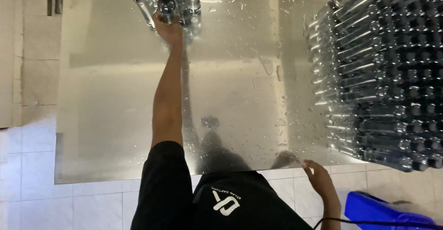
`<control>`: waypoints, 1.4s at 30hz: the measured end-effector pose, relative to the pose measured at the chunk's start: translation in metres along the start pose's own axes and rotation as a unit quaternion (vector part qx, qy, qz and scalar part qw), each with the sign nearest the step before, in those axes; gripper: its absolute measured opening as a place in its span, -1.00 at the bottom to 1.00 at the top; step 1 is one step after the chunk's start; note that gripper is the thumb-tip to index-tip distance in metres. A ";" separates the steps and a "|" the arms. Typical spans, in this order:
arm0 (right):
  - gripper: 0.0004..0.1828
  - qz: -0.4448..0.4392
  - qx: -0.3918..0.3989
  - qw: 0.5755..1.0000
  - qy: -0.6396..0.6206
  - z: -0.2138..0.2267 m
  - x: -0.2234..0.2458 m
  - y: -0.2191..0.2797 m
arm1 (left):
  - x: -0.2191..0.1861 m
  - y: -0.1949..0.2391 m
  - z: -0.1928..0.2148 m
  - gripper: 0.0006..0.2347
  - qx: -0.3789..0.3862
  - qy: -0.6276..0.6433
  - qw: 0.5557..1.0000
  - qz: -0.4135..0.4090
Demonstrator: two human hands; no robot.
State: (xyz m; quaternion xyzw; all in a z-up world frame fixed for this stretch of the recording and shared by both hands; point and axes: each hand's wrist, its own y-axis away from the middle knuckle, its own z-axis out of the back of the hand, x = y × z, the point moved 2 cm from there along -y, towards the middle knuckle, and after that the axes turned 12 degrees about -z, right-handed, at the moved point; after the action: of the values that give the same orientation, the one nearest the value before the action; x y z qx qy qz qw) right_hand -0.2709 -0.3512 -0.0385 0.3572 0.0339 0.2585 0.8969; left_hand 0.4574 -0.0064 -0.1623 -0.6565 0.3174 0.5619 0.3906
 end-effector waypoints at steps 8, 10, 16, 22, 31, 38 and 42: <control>-0.33 0.020 0.030 0.998 -0.055 0.001 0.043 0.006 | -0.083 0.088 0.103 -0.66 0.113 0.071 0.990 -0.054; -0.36 0.049 0.051 0.996 -0.056 0.025 0.083 0.015 | -0.111 0.129 0.124 -0.52 0.110 0.150 0.981 0.046; -0.35 0.123 -0.006 0.991 -0.051 0.067 0.143 0.020 | -0.125 0.299 0.191 -0.44 0.273 0.476 0.734 0.401; -0.48 0.175 0.003 0.985 -0.008 0.038 0.140 0.011 | -0.102 0.412 0.228 -0.52 0.372 0.374 0.711 0.465; -0.44 0.170 0.013 0.985 0.004 -0.002 0.093 0.009 | -0.185 0.400 0.203 -0.36 0.497 0.291 0.711 0.403; -0.51 0.179 0.009 0.984 0.022 0.008 0.104 0.019 | -0.154 0.395 0.196 -0.40 0.500 0.299 0.705 0.405; -0.47 0.183 0.045 0.982 0.014 0.010 0.115 0.025 | -0.158 0.390 0.197 -0.35 0.509 0.281 0.712 0.394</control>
State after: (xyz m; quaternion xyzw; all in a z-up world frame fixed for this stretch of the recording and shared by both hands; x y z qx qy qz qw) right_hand -0.1796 -0.2860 -0.0001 0.3936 -0.0081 0.4214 0.8170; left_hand 0.0006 -0.0307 -0.0797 -0.3017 0.8802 0.2081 0.3014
